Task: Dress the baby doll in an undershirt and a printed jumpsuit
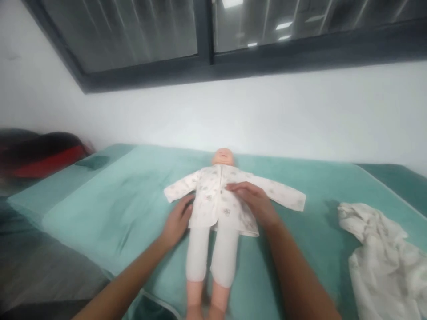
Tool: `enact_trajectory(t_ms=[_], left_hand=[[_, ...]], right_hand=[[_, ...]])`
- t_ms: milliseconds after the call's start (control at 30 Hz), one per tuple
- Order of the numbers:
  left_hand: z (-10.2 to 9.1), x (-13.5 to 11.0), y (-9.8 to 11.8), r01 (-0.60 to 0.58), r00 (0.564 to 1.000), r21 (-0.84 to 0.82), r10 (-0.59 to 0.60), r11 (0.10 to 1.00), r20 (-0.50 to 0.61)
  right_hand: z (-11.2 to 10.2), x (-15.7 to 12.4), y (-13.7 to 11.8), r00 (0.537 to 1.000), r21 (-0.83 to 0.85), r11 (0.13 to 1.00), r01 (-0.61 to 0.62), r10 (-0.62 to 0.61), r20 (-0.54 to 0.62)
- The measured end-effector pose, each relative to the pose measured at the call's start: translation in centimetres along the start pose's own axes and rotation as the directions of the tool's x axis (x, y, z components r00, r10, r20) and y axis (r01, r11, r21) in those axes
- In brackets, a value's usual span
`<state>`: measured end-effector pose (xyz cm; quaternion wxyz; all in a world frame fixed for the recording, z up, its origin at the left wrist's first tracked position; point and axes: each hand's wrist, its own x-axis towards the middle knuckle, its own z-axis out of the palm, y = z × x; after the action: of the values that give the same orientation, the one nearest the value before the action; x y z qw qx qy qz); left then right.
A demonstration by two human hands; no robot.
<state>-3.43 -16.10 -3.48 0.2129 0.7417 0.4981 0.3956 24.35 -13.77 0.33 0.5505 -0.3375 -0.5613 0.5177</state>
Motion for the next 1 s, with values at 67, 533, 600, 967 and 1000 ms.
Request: enact_trajectory(t_ms=[67, 533, 600, 967, 1000], left_hand=[[-0.9, 0.4, -2.0, 0.072, 0.997, 0.118, -0.072, 0.99, -0.003], [-3.5, 7.2, -5.9, 0.138, 0.988, 0.466, -0.087, 0.874, -0.129], [-3.5, 6.6, -5.3, 0.114, 0.991, 0.483, -0.065, 0.868, -0.117], [-2.0, -0.7, -1.5, -0.333, 0.93, 0.392, 0.231, 0.858, 0.285], [-2.0, -1.1, -1.2, -0.343, 0.925, 0.386, 0.238, 0.856, 0.295]], right_hand=[[-0.5, -1.2, 0.6, 1.0, 0.105, 0.994, -0.004, 0.002, 0.025], [-4.5, -15.9, -1.2, 0.871, -0.388, 0.807, -0.445, 0.29, -0.396], [-7.8, -17.1, -2.2, 0.845, -0.592, 0.668, -0.451, 0.107, -0.524], [-15.0, -18.3, -3.8, 0.785, -0.787, -0.119, -0.605, 0.077, -0.615], [-14.9, -17.8, -4.1, 0.789, -0.795, -0.137, -0.591, 0.109, -0.605]])
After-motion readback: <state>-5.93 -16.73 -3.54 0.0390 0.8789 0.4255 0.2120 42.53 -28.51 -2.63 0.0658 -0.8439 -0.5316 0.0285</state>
